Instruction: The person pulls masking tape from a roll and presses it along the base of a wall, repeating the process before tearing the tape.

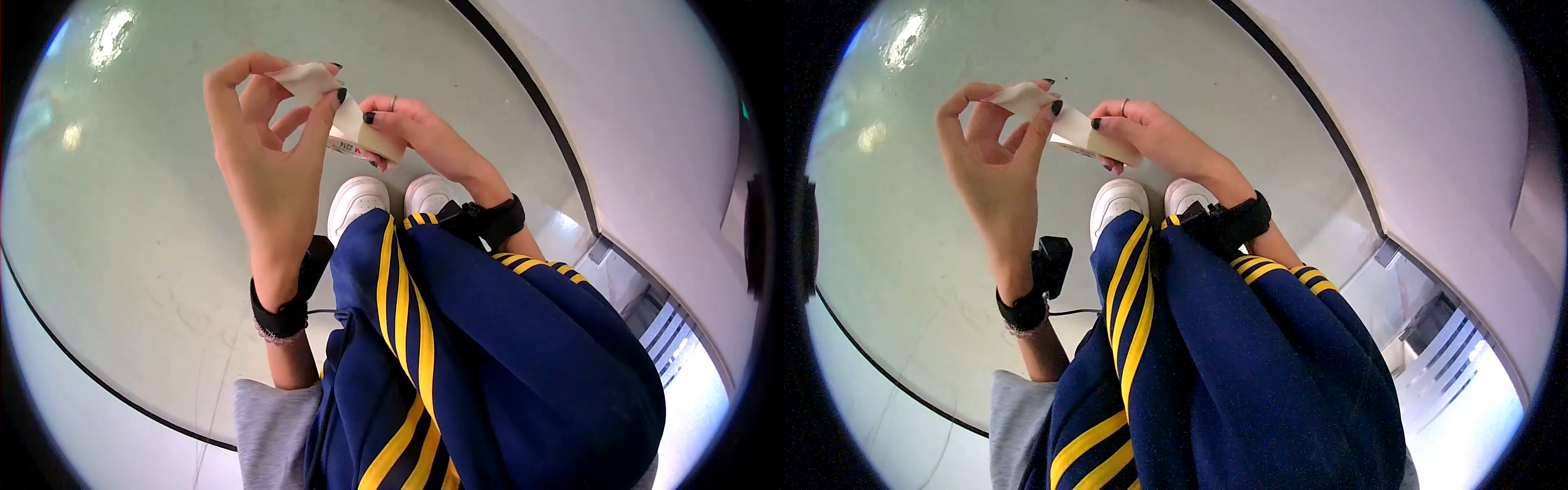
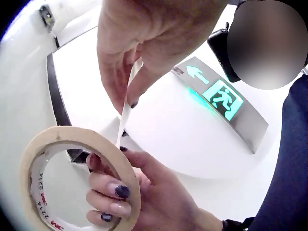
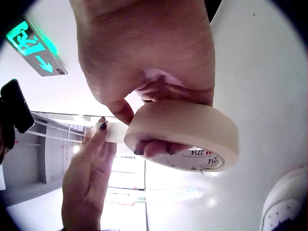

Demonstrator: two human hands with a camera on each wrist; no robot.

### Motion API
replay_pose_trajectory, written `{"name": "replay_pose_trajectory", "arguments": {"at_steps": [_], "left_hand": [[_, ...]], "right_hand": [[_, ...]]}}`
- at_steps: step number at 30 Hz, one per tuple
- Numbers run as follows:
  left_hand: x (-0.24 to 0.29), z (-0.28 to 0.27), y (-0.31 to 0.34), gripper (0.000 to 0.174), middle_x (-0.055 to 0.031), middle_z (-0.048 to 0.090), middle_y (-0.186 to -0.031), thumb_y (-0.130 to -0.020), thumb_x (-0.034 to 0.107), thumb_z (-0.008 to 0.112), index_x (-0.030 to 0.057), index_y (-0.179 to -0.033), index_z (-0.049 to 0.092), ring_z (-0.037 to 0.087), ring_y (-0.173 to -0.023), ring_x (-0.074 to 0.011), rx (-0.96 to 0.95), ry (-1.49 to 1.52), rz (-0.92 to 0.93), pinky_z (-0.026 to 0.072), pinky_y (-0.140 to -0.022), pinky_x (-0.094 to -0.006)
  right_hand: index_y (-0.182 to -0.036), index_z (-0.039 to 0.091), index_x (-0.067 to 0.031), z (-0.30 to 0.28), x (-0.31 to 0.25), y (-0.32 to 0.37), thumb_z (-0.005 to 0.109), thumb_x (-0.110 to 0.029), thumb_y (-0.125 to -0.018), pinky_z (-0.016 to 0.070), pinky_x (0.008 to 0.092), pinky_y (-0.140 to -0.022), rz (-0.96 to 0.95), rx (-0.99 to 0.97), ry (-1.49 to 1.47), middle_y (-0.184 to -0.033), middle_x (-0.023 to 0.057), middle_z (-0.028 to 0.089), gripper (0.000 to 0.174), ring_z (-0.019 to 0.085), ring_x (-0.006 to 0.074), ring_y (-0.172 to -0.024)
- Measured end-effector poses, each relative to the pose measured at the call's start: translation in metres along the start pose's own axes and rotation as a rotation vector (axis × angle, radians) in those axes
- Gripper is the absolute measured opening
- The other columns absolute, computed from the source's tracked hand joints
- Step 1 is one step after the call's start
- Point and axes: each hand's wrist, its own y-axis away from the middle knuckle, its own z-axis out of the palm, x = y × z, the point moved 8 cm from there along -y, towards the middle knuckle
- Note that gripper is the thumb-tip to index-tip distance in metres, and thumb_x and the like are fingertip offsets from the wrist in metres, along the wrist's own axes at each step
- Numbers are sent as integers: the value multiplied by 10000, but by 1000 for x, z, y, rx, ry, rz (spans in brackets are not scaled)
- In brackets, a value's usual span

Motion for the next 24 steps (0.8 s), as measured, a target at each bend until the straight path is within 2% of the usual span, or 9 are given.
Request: {"name": "replay_pose_trajectory", "arguments": {"at_steps": [3, 9, 12, 15, 18, 19, 20, 22, 24], "left_hand": [[-2, 3, 3, 401, -192, 632, -1027, -823, -103, 605, 40, -1112, 366, 626, -987, -233, -12, 14, -28, 537, -843, -349], [-14, 4, -1, 369, -130, 639, -966, -810, -110, 596, 51, -1078, 402, 640, -952, -200, 23, 83, -29, 531, -779, -317], [-14, 3, 10, 376, -128, 640, -942, -803, -127, 606, 25, -1075, 395, 643, -932, -204, 16, 74, 36, 532, -767, -322], [5, 4, 35, 273, -160, 638, -879, -793, -167, 585, -46, -979, 427, 665, -817, -253, 31, 73, 418, 535, -748, -350], [29, -50, 51, 251, -216, 629, -880, -851, -106, 543, -53, -1037, 384, 668, -786, -303, 336, 289, 471, 571, -662, -391], [57, -73, 42, 276, -229, 624, -913, -867, -76, 532, -12, -1084, 374, 668, -811, -332, 221, 174, 567, 602, -675, -435], [53, -119, 47, 309, -230, 623, -978, -865, -73, 533, 22, -1120, 387, 662, -864, -338, 557, -166, 470, 608, -753, -480], [56, -123, 18, 326, -245, 613, -1076, -869, -39, 568, 12, -1159, 428, 612, -1054, -325, 381, 50, 367, 547, -915, -407], [44, -113, 8, 360, -258, 597, -1127, -859, -48, 583, 31, -1170, 421, 607, -1068, -318, 437, -150, 181, 541, -925, -404]], "right_hand": [[-1015, 580, -32, 1, 3, 0, 404, -291, -979, 430, 230, -617, 13, -29, -12, -701, 10, 567, 315, 537, 88, -616], [-858, 605, -34, 1, 8, -8, 411, -310, -965, 359, 231, -549, 24, -86, 66, -637, 4, 549, 354, 500, 77, -561], [-798, 608, -43, -18, 10, -4, 421, -322, -942, 344, 227, -538, 80, 168, -55, -641, 5, 549, 365, 457, 75, -528], [-823, 609, -48, -21, 23, -7, 425, -323, -926, 336, 225, -530, 93, 73, -243, -639, -1, 544, 346, 433, 69, -525], [-837, 604, -39, -43, 60, -3, 434, -324, -929, 334, 233, -521, 129, 134, -440, -645, 0, 546, 345, 433, 69, -535], [-847, 604, -41, -68, 66, 10, 443, -323, -930, 348, 237, -528, 100, 251, -334, -655, -1, 548, 335, 443, 71, -544], [-856, 603, -44, -88, 65, 18, 453, -323, -932, 361, 241, -534, 67, 350, -226, -665, -2, 550, 326, 453, 74, -554], [-866, 611, -28, -93, 39, 40, 482, -287, -930, 401, 252, -564, 101, 592, 57, -655, 12, 542, 296, 465, 104, -536], [-877, 612, -17, -88, 28, 43, 502, -272, -928, 415, 256, -633, 54, 547, 339, -692, 19, 558, 282, 504, 112, -616]]}}
